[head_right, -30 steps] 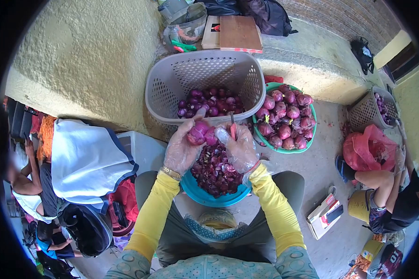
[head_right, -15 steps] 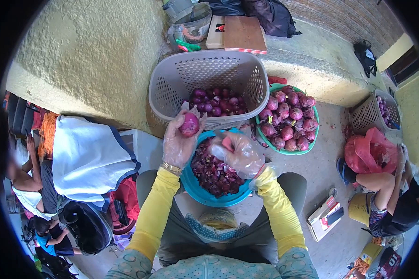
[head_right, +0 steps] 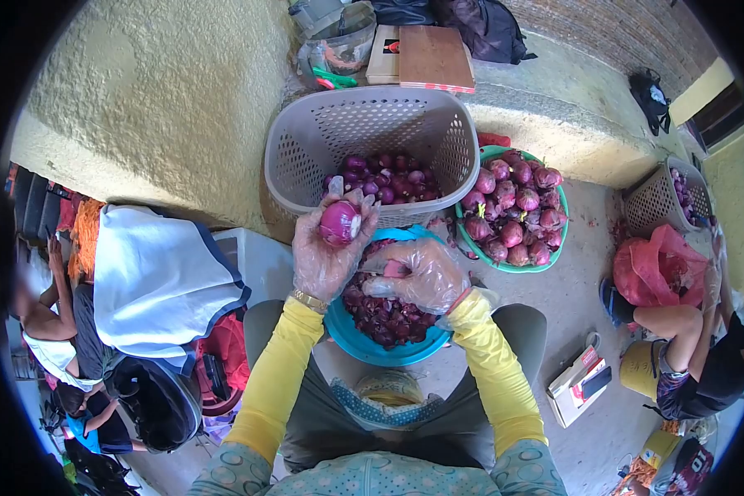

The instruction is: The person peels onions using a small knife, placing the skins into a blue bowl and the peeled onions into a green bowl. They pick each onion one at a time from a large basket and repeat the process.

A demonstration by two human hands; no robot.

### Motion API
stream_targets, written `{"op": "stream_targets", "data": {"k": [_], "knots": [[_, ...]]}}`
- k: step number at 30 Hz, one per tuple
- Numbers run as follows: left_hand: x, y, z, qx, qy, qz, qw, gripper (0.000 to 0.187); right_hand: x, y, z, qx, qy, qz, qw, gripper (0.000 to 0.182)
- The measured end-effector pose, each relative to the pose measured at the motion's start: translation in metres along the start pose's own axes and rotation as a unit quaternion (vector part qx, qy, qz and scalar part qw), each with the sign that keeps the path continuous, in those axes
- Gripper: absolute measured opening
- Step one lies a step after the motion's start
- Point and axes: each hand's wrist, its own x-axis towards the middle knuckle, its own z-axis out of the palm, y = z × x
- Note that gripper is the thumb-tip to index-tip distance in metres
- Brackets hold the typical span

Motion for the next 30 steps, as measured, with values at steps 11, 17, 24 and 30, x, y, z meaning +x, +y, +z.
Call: {"op": "stream_targets", "data": {"k": [11,17,24,30], "knots": [[-0.003,-0.012,0.020,0.142,0.032,0.031,0.989,0.042,0.003,0.013,0.012,-0.042,0.125,0.003,0.991,0.054],[-0.007,-0.016,0.008,0.352,0.016,0.048,0.935,0.048,0.005,0.004,0.016,-0.099,0.158,-0.011,0.982,0.063],[-0.005,-0.017,0.008,0.360,0.017,0.051,0.932,0.038,0.008,-0.002,0.012,-0.153,0.157,0.017,0.976,0.057],[-0.007,-0.017,0.017,0.336,0.021,0.034,0.941,0.037,0.009,0.003,0.016,-0.132,0.182,-0.015,0.974,0.051]]}}
